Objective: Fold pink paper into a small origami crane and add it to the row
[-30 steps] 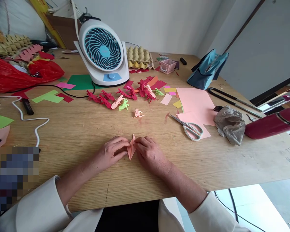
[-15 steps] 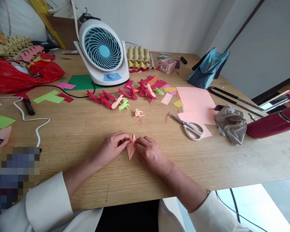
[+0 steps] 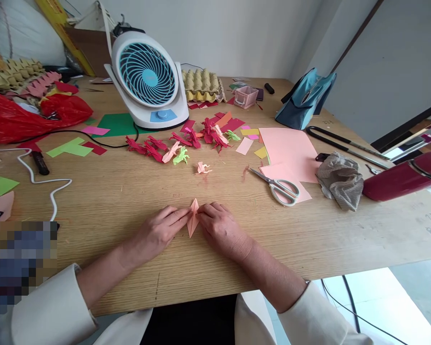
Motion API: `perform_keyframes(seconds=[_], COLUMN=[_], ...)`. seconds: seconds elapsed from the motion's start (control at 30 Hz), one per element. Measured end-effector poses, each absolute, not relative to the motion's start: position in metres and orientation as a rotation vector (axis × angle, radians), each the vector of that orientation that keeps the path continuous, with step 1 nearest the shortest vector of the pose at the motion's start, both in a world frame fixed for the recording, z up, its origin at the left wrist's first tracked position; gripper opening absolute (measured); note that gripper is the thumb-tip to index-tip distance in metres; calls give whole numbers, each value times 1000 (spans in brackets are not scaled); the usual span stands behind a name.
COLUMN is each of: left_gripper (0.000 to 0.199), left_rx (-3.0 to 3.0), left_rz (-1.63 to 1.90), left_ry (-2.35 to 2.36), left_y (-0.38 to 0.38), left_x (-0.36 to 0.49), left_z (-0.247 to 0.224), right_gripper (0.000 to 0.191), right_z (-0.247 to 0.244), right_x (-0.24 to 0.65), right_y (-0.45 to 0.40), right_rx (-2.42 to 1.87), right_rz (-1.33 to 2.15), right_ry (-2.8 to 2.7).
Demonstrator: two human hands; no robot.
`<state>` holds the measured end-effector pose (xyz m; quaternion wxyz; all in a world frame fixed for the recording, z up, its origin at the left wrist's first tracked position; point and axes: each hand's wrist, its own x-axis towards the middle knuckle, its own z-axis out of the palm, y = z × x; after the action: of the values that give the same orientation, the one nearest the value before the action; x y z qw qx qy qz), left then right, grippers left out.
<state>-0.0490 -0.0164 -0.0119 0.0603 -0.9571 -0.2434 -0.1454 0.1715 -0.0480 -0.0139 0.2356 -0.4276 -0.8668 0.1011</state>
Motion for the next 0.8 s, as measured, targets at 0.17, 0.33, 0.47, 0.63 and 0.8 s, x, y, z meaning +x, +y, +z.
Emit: perform_keyframes(seconds=[0.17, 0.33, 0.47, 0.63, 0.8], left_gripper=[47, 51, 61, 57, 58], left_rx=[-2861, -2939, -3024, -3077, -3095], left_rz=[-289, -312, -334, -244, -193], left_ry=[-816, -836, -801, -746, -784], left_y=[-19, -18, -13, -8, -9], left_x=[-48, -51, -57, -63, -68], left_z=[-12, -13, -11, -3, -3], right_gripper=[23, 24, 24, 23, 24], right_z=[-11, -11, -11, -12, -12], right_x=[172, 172, 173, 176, 177], right_y=[-48, -49, -48, -47, -47], right_rx=[-1170, -1176, -1159, -1130, -1126], right_rz=[286, 274, 278, 291, 299], right_ry=[-2381, -2381, -2390, -2392, -2413])
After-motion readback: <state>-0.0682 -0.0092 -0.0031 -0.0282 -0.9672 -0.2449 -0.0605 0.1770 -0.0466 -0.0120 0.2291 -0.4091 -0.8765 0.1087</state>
